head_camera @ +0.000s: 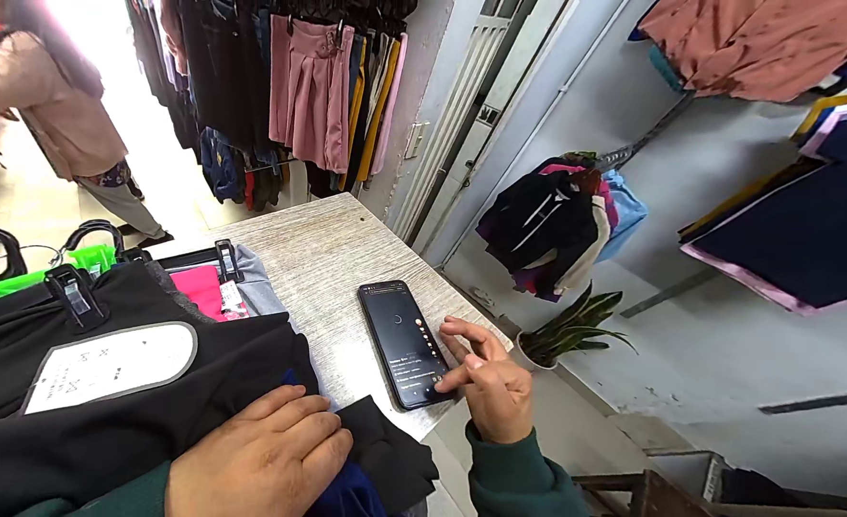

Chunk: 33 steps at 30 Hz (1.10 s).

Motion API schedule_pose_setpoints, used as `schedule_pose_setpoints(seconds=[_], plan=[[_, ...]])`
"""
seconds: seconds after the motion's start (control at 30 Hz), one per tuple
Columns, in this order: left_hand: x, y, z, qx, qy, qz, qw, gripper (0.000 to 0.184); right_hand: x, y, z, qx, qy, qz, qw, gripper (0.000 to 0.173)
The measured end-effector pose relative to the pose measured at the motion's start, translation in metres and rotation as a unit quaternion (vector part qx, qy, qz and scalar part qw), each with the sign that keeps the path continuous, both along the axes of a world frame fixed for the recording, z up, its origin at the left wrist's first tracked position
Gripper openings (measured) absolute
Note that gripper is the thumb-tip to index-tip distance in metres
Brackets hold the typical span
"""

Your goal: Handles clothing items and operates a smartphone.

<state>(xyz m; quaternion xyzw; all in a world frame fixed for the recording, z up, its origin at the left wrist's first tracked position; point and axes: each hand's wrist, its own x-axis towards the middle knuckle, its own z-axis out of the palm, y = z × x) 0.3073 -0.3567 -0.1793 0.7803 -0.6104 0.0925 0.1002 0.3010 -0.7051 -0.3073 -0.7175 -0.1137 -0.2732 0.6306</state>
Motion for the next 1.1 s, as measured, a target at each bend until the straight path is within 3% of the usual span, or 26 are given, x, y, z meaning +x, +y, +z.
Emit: schedule_pose_setpoints(seconds=[0.17, 0.3, 0.4, 0.5, 0.63, 0.77, 0.97, 1.1], plan=[[0.002, 0.0, 0.0, -0.005, -0.002, -0.006, 1.0, 0.052, -0.007, -0.002, -0.009, -0.036, -0.01, -0.084, 0.996, 0.038], [0.004, -0.001, 0.002, -0.001, 0.012, -0.011, 1.0, 0.053, -0.011, -0.003, -0.006, -0.085, 0.002, -0.073, 0.994, 0.037], [0.005, -0.001, 0.002, -0.003, 0.01, -0.015, 1.0, 0.052, -0.005, -0.011, -0.007, -0.016, 0.018, -0.095, 0.995, 0.04], [0.005, 0.0, 0.001, -0.005, 0.009, -0.013, 1.0, 0.052, 0.01, -0.023, 0.004, 0.034, 0.05, -0.089, 0.994, 0.056], [0.004, 0.0, 0.002, -0.007, 0.016, -0.014, 1.0, 0.052, 0.035, -0.012, 0.035, 0.058, 0.09, -0.065, 0.992, 0.072], [0.004, -0.001, 0.001, -0.018, 0.006, -0.013, 1.0, 0.051, 0.045, -0.005, 0.03, 0.072, 0.121, -0.056, 0.988, 0.079], [0.003, -0.002, 0.0, -0.02, 0.003, -0.009, 1.0, 0.05, 0.042, -0.016, 0.011, -0.001, 0.109, -0.066, 0.992, 0.056], [0.003, -0.001, 0.001, -0.017, 0.005, -0.01, 1.0, 0.051, 0.042, -0.02, 0.006, 0.021, 0.094, -0.026, 0.995, 0.043]])
